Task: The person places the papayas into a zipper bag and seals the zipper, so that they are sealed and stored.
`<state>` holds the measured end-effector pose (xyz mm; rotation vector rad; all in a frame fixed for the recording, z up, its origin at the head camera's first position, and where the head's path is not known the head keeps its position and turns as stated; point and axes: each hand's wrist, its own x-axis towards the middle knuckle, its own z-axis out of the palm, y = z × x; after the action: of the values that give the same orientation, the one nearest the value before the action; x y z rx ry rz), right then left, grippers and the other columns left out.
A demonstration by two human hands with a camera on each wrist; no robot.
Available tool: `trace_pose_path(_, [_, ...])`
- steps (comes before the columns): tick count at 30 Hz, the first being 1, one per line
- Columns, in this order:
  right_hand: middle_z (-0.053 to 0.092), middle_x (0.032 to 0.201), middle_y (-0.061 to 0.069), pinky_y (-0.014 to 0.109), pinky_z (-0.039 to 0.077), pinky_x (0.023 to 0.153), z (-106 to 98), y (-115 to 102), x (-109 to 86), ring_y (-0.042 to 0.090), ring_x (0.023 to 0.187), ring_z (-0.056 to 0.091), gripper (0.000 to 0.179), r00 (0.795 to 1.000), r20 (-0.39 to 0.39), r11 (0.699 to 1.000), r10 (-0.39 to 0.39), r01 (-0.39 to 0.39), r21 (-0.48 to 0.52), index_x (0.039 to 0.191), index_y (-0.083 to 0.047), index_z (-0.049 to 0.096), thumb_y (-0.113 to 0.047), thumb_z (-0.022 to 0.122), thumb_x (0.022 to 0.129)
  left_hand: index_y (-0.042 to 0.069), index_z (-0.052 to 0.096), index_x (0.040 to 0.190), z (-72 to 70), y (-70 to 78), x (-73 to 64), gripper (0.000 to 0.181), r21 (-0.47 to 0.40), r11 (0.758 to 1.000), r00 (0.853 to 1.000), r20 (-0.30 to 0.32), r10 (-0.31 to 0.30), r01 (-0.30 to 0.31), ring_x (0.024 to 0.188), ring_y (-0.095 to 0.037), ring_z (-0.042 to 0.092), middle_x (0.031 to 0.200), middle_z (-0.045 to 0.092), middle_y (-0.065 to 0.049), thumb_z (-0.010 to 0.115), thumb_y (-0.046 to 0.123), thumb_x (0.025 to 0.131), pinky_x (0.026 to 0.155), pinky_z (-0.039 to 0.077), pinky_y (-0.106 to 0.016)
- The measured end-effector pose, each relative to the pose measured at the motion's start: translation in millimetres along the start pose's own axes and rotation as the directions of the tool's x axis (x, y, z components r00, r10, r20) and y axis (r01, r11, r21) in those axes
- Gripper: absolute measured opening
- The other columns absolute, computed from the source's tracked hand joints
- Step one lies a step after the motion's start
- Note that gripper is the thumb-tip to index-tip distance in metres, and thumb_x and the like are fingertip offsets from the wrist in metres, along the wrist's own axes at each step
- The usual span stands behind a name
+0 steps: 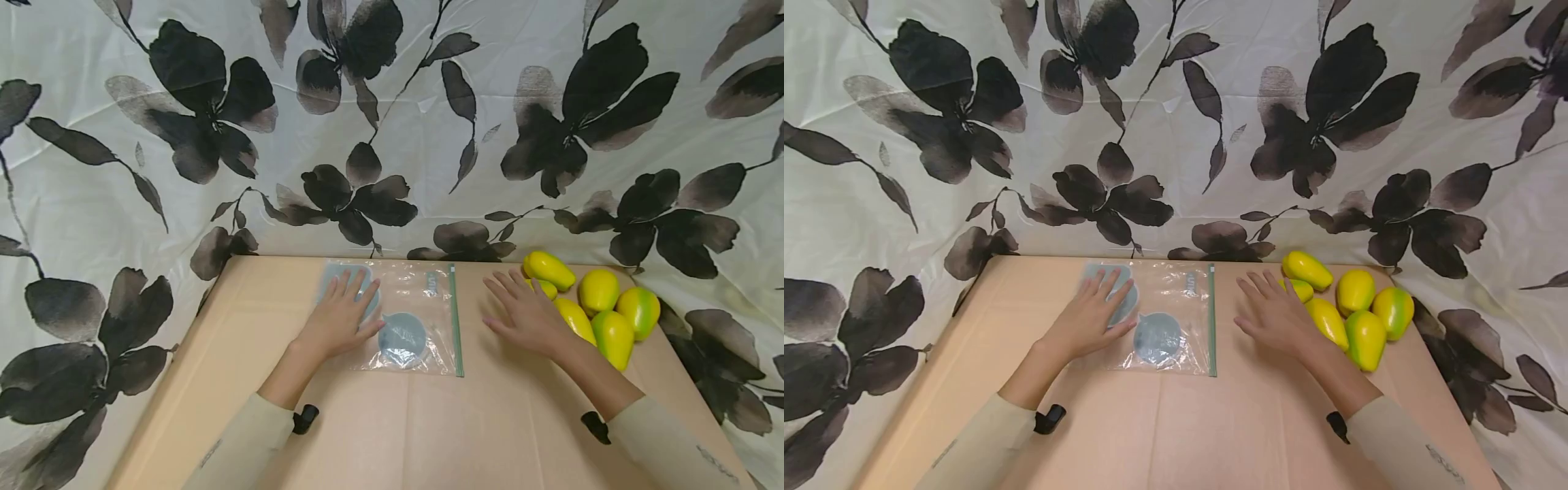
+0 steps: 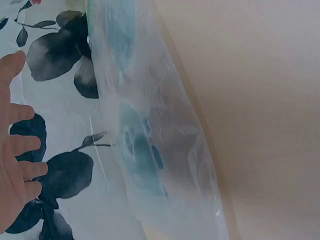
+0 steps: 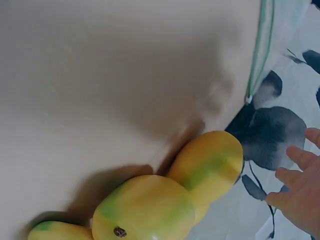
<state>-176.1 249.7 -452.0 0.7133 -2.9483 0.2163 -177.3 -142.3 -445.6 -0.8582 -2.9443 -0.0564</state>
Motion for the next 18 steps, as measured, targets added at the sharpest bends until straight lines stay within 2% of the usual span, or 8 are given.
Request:
trace_pose_path(7, [0.038,0.164,0.018,0.074,0.024,0.118,8.5,-4.5,2.6,0.048,0.152,0.031,0.075,0.997,0.051,0.999,-0.054,0.054,-0.005,0.158,-0.01,0.041,-0.048,0.063,0.098,0.011,0.033,0.162,8.7,4.5,9.1,0.081,0.01,1.0,0.999,0.031,0.03,-0.03,0.155,-0.05,0.022,0.169,0.024,-0.024,0.047,0.062,0.101,0.123,0.026,-0.063])
trace_pose_path(12, [0.041,0.163,0.016,0.074,0.025,0.117,15.3,-7.4,3.0,0.045,0.152,0.032,0.073,0.994,0.083,0.996,-0.065,0.06,0.061,0.157,-0.009,0.042,-0.047,0.063,0.098,0.012,0.033,0.162,11.5,8.3,13.6,0.081,-0.016,0.999,0.999,0.036,0.04,-0.04,0.156,-0.048,0.021,0.169,0.024,-0.022,0.049,0.063,0.101,0.123,0.027,-0.062])
trace_pose_path(18, [0.045,0.16,0.016,0.075,0.026,0.115,24.7,-13.4,3.7,0.045,0.15,0.036,0.071,0.993,0.091,0.991,-0.078,0.067,0.12,0.154,-0.008,0.047,-0.044,0.067,0.096,0.01,0.035,0.161,15.6,15.1,20.6,0.082,0.0,0.996,0.995,0.041,0.09,-0.09,0.153,-0.05,0.026,0.168,0.028,-0.023,0.049,0.063,0.1,0.122,0.029,-0.063])
